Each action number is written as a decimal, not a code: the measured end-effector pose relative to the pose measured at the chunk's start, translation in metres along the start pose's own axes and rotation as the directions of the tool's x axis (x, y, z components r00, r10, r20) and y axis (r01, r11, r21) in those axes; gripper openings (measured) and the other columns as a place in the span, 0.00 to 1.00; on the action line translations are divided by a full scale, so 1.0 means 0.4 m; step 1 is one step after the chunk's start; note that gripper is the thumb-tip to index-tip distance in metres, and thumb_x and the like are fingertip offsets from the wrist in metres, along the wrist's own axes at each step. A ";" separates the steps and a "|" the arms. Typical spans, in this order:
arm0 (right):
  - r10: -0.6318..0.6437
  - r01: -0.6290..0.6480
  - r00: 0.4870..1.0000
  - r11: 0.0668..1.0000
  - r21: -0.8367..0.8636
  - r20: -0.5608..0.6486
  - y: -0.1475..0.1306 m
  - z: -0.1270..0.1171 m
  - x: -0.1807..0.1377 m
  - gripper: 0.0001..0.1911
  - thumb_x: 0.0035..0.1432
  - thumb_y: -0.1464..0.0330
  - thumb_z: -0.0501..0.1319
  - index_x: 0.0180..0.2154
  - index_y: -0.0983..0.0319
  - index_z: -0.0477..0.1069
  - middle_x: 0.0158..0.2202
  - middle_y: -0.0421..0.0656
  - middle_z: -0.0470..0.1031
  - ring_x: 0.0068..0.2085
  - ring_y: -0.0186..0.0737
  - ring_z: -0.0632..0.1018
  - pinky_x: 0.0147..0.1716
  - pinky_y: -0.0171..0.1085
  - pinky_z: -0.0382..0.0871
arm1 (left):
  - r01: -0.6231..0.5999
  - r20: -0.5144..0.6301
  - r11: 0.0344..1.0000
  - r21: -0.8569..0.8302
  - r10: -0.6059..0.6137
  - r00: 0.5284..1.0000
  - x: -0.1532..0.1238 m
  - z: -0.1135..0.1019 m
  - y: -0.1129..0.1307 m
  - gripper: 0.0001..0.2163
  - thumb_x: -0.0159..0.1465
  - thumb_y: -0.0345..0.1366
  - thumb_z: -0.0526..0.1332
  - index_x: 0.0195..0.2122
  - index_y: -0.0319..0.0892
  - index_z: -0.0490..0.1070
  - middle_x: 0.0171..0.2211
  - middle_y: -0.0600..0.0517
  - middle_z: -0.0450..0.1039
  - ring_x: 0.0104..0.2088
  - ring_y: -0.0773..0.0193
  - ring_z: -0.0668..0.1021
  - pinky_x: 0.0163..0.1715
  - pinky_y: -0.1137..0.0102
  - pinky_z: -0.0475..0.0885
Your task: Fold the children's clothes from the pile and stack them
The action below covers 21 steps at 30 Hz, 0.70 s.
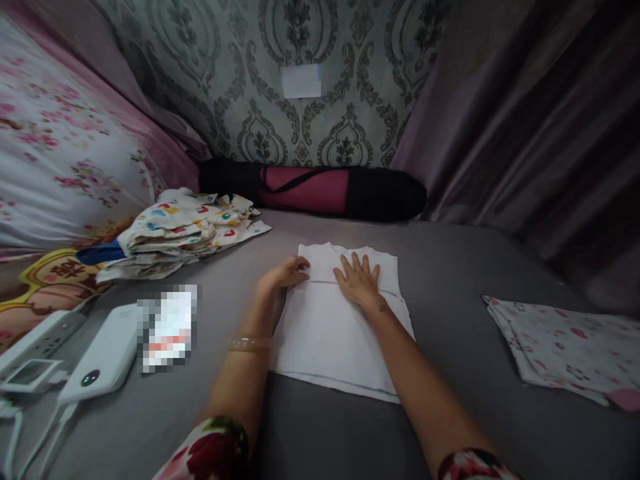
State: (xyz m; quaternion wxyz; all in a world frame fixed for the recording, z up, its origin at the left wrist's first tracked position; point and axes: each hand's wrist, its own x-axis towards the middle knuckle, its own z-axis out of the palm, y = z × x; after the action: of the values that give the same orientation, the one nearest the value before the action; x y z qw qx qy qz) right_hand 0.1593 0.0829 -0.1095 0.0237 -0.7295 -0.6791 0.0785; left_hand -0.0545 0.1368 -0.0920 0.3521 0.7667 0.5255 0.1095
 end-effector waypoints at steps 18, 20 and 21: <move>-0.163 0.163 0.987 0.986 0.039 -0.002 -0.111 0.029 0.048 0.34 0.67 0.56 0.36 0.67 0.69 0.44 0.69 0.48 0.40 0.68 0.45 0.42 0.64 0.51 0.33 | 0.142 -0.058 0.989 -0.042 -0.144 0.988 -0.092 -0.126 -0.064 0.15 0.58 0.40 0.57 0.42 0.38 0.73 0.32 0.49 0.76 0.29 0.65 0.75 0.29 0.73 0.69; -0.152 0.149 0.986 0.988 0.049 0.067 -0.115 0.013 0.055 0.34 0.67 0.55 0.37 0.67 0.69 0.44 0.69 0.49 0.40 0.68 0.46 0.42 0.64 0.51 0.34 | 0.164 -0.018 0.986 -0.025 -0.165 0.986 -0.093 -0.126 -0.062 0.12 0.57 0.39 0.58 0.39 0.39 0.73 0.28 0.50 0.75 0.27 0.66 0.74 0.27 0.74 0.67; -0.153 0.149 0.984 0.988 0.050 0.087 -0.120 0.004 0.060 0.34 0.67 0.56 0.38 0.67 0.70 0.44 0.69 0.49 0.40 0.68 0.46 0.42 0.64 0.51 0.34 | 0.172 0.000 0.985 -0.008 -0.172 0.985 -0.092 -0.124 -0.060 0.11 0.57 0.38 0.58 0.37 0.39 0.73 0.27 0.51 0.74 0.26 0.66 0.74 0.26 0.75 0.66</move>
State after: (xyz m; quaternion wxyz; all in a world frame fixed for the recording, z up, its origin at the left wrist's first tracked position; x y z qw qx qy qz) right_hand 0.1133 0.1102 -0.1061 0.0146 -0.6709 -0.7309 0.1243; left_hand -0.1140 0.1302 -0.0642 0.3632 0.7169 0.5895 0.0810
